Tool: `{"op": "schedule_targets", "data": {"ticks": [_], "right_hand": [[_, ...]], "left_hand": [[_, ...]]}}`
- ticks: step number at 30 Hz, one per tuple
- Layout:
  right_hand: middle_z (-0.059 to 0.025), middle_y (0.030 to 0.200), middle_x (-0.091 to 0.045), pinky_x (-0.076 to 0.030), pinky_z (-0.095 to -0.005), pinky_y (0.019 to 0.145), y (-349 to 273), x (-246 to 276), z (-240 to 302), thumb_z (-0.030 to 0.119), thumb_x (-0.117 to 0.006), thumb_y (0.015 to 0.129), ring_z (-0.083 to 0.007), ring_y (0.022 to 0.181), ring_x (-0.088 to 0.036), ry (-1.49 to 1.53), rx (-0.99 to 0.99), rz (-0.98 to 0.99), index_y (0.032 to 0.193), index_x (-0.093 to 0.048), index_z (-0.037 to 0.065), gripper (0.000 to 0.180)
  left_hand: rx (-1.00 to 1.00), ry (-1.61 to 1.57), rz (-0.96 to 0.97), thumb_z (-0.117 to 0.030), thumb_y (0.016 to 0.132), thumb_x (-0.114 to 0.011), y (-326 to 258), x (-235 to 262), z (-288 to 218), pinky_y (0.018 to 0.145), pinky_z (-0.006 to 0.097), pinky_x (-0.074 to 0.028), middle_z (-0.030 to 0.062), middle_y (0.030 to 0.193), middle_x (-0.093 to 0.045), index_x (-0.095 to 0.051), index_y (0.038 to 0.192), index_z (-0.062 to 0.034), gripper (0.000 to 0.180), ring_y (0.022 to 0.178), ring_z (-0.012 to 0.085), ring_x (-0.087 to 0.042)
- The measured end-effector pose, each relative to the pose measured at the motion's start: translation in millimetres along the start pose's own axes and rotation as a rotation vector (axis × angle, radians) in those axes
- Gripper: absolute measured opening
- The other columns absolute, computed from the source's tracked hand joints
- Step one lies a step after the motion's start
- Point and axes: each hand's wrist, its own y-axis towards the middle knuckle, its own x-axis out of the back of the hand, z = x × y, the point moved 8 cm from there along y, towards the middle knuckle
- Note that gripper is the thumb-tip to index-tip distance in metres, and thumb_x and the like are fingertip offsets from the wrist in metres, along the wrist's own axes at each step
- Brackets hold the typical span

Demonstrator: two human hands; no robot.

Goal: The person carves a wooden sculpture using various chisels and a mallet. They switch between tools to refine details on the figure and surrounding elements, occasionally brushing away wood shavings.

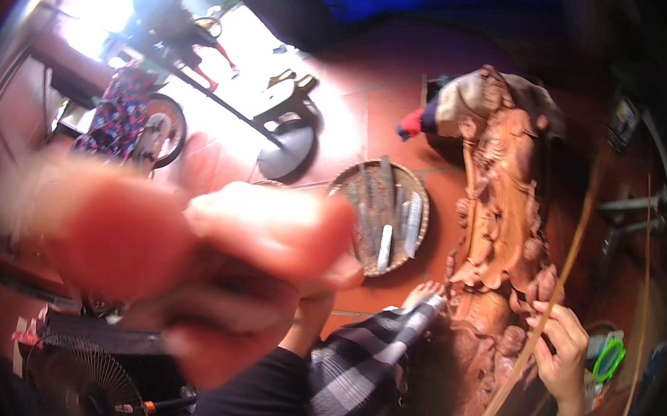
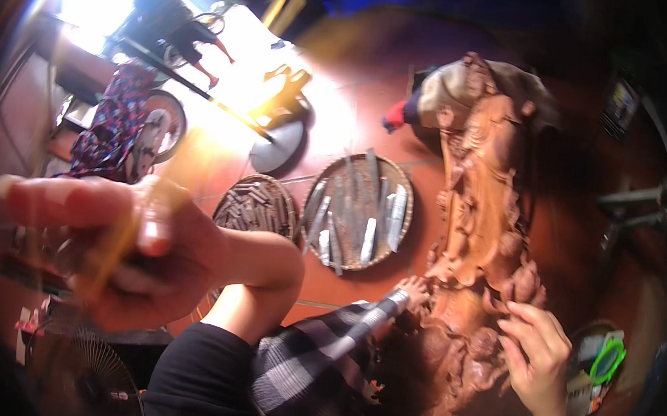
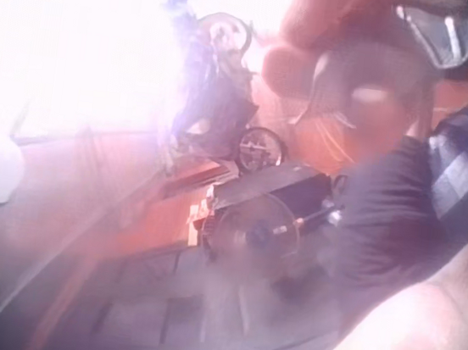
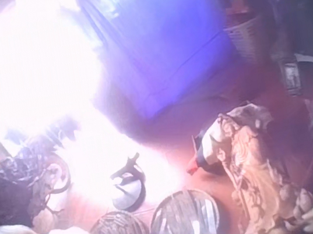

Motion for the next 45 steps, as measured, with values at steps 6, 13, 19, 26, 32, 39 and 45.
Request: {"op": "schedule_targets", "data": {"ticks": [6,13,19,26,32,39,45], "right_hand": [[-0.0117,0.104,-0.07,-0.054,-0.0388,0.082,-3.2,3.0,-14.9,-0.004,-0.072,0.077,-0.0302,0.094,-0.068,0.031,0.065,-0.077,0.089,-0.069,0.0,0.013],[-0.0115,0.103,-0.068,-0.053,-0.0369,0.08,-13.3,-2.5,-17.9,-0.003,-0.068,0.08,-0.0281,0.091,-0.065,-0.01,0.056,-0.062,0.095,-0.071,0.0,0.015],[-0.0123,0.102,-0.069,-0.052,-0.0363,0.079,-17.6,-3.0,-20.4,-0.004,-0.067,0.08,-0.0277,0.089,-0.066,-0.002,0.075,-0.086,0.095,-0.071,0.0,0.016],[-0.0121,0.101,-0.07,-0.052,-0.0363,0.078,-15.4,-2.0,-19.1,-0.003,-0.066,0.08,-0.0272,0.087,-0.065,-0.017,0.065,-0.093,0.094,-0.072,0.0,0.015],[-0.0119,0.098,-0.07,-0.053,-0.0355,0.076,-13.8,-2.7,-19.3,-0.002,-0.066,0.081,-0.0266,0.086,-0.065,-0.03,0.063,-0.094,0.093,-0.073,0.0,0.015],[-0.0117,0.098,-0.07,-0.053,-0.0354,0.076,-15.3,-1.4,-20.2,-0.003,-0.066,0.08,-0.0265,0.085,-0.065,-0.047,0.061,-0.086,0.092,-0.073,0.0,0.014],[-0.0119,0.099,-0.07,-0.053,-0.0353,0.077,-15.1,-1.6,-18.1,-0.003,-0.066,0.081,-0.0263,0.085,-0.066,-0.066,0.045,-0.066,0.091,-0.073,0.0,0.013]], "left_hand": [[0.457,-0.144,-0.024,-0.029,0.099,-0.062,-60.4,-60.3,72.7,0.061,0.025,-0.036,0.0044,0.091,-0.048,-0.047,0.092,-0.0039,0.03,0.07,0.0097,-0.042],[1.126,-0.612,0.367,-0.014,0.091,-0.075,-189.4,-130.5,136.4,0.075,0.024,-0.04,0.0022,0.098,-0.052,-0.045,0.084,-0.0085,0.031,0.084,0.0106,-0.047],[0.668,-0.176,0.449,-0.002,0.077,-0.084,-196.7,-127.5,136.1,0.078,0.03,-0.055,0.0136,0.112,-0.069,-0.058,0.084,-0.0037,0.027,0.097,0.0159,-0.067],[0.115,0.248,0.28,-0.011,0.06,-0.092,-192.7,-139.8,117.2,0.056,0.028,-0.048,0.0024,0.089,-0.058,-0.081,0.099,-0.0134,0.041,0.07,0.0142,-0.056],[0.039,0.23,0.37,-0.011,0.062,-0.09,-199.3,-172.5,118.8,0.055,0.028,-0.047,0.0047,0.084,-0.061,-0.079,0.104,-0.0068,0.044,0.067,0.0161,-0.059],[-0.156,0.35,0.534,-0.021,0.069,-0.086,-222.4,-175.2,108.7,0.067,0.03,-0.044,-0.002,0.092,-0.057,-0.077,0.108,-0.0139,0.041,0.078,0.0146,-0.056],[-0.413,0.39,0.657,-0.024,0.071,-0.075,-246.9,-172.7,105.3,0.068,0.028,-0.037,-0.0061,0.095,-0.052,-0.071,0.125,-0.0242,0.055,0.09,0.0088,-0.053]]}}
